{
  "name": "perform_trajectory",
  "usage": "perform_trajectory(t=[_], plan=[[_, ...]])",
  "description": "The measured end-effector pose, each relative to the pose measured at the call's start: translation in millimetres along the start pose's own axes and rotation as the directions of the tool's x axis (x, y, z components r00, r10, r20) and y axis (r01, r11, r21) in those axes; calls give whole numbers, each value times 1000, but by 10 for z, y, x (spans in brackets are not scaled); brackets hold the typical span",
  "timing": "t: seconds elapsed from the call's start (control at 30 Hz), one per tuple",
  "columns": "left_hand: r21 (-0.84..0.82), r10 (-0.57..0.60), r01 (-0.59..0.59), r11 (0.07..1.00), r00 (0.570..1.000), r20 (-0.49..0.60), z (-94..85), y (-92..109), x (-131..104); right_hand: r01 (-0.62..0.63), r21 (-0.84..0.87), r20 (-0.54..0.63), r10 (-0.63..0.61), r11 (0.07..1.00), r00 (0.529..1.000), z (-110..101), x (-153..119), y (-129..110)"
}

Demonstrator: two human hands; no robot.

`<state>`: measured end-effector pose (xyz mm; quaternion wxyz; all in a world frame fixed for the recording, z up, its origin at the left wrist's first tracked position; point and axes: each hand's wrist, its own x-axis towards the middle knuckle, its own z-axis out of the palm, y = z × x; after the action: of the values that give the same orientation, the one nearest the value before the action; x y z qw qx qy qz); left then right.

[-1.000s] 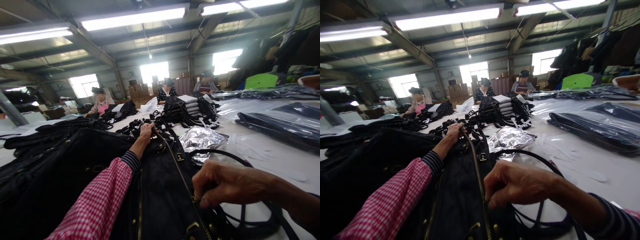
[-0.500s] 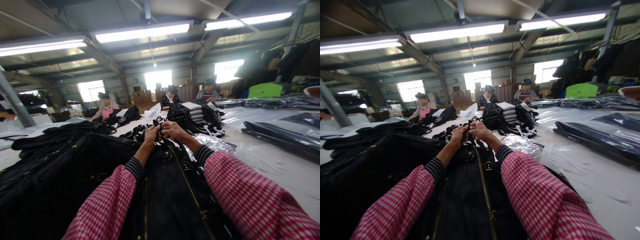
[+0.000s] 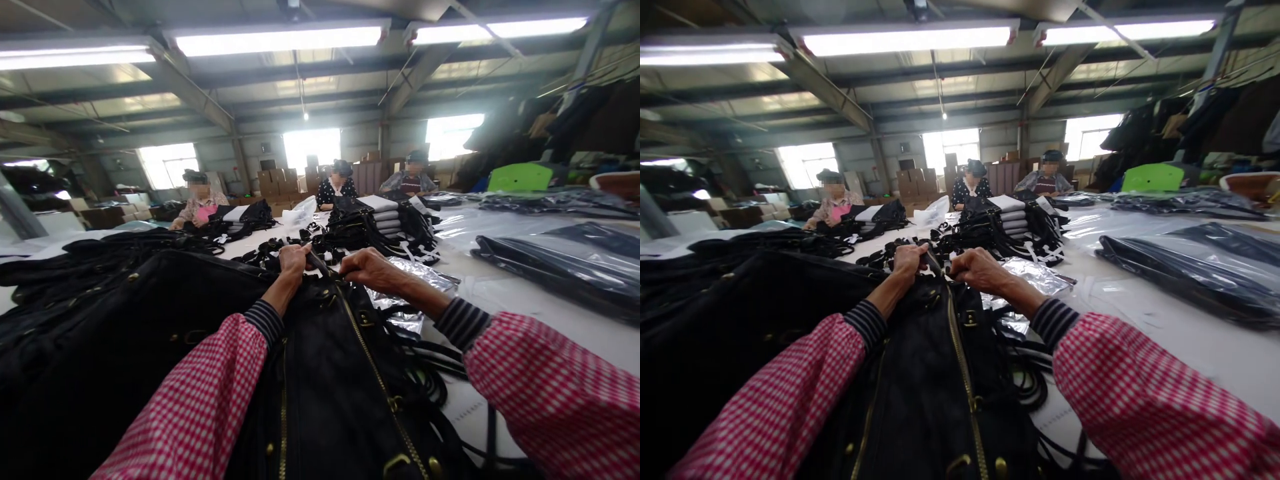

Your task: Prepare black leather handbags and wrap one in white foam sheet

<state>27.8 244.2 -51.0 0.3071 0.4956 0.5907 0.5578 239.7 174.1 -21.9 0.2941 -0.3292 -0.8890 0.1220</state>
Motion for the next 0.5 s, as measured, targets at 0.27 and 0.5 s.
perform_trajectory(t=[0.27, 0.5], plan=[[242, 400, -423, 873, 905, 143, -124, 689, -537, -203, 316, -48, 229, 927, 972, -202, -1035, -345], [33, 167, -966, 255, 78, 983, -349, 1181, -1788, -291, 364, 219, 222, 885, 950, -276, -1760, -914]])
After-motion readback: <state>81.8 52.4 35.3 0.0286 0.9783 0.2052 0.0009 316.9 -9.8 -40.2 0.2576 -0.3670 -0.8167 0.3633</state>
